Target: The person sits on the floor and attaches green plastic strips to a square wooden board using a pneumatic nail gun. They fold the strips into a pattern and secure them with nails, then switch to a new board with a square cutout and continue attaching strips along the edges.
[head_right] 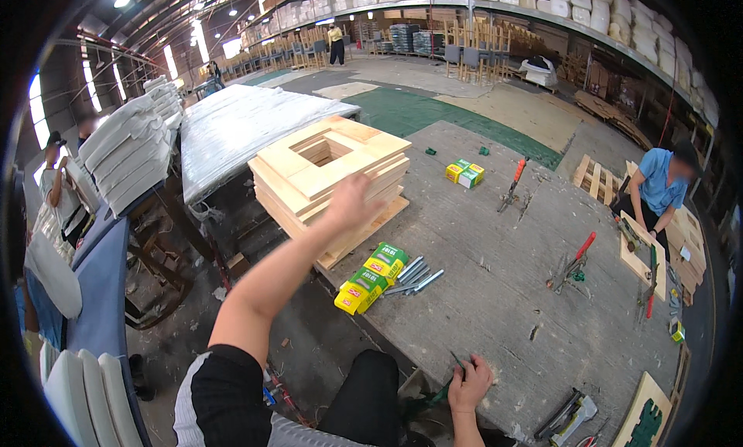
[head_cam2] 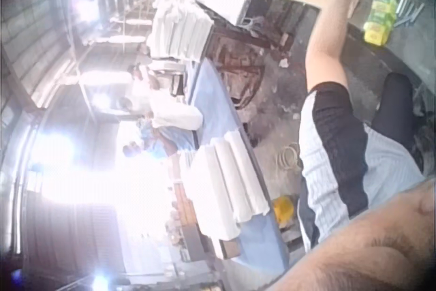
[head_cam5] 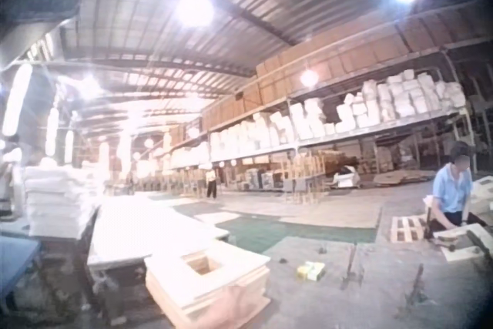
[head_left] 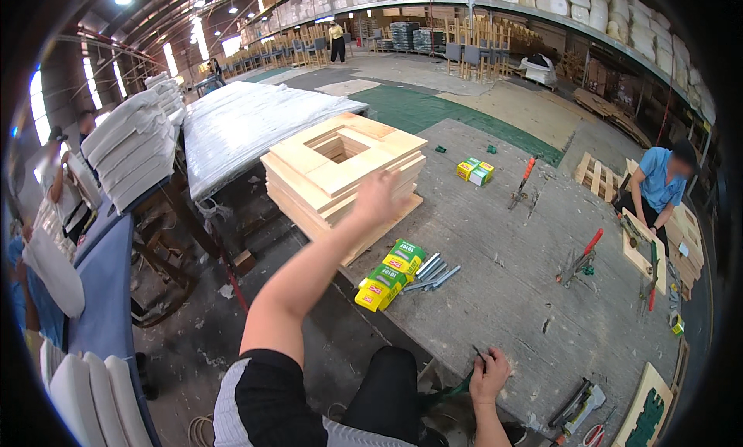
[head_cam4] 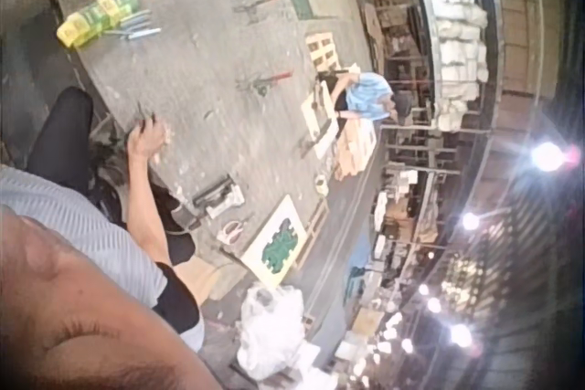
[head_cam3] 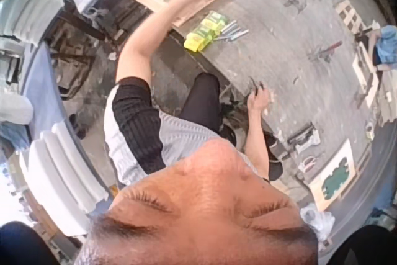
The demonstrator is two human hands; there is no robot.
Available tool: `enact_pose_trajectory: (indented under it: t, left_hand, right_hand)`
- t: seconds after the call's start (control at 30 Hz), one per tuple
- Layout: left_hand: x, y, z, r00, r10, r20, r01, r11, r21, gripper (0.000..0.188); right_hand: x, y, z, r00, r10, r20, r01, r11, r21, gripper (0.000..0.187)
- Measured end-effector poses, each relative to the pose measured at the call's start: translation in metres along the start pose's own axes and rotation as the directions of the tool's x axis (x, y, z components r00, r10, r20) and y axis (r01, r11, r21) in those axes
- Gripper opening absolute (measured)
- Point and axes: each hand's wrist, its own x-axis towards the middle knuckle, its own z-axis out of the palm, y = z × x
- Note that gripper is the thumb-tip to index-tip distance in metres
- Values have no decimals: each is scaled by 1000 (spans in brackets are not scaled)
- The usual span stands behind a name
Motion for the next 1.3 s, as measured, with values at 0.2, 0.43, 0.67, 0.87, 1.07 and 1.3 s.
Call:
enact_pose_trajectory:
  t: [0.2,0.43,0.67,0.87,1.07,1.3]
  left_hand:
    - [66,-105,-6,948,-316,40,300,928,220,104]
    - [54,-95,0,942,-293,164,261,947,189,104]
    - [-57,-43,-15,984,-103,148,59,959,276,85]
    - [-162,49,-52,973,125,193,-135,990,44,86]
    - [-244,90,-67,915,301,270,-328,943,61,92]
    - [-300,132,-50,778,542,317,-552,831,-67,88]
  right_hand:
    - [-1,-11,8,998,-63,-11,63,998,-25,20]
    - [-1,-8,4,998,-64,-25,63,998,-27,20]
    - [0,-3,7,982,-111,-153,127,987,97,17]
    - [6,-1,-5,974,202,99,-200,579,790,26]
    - [55,-148,-36,739,-113,664,-659,-325,678,34]
    - [-10,-83,-75,769,102,632,-582,-297,757,24]
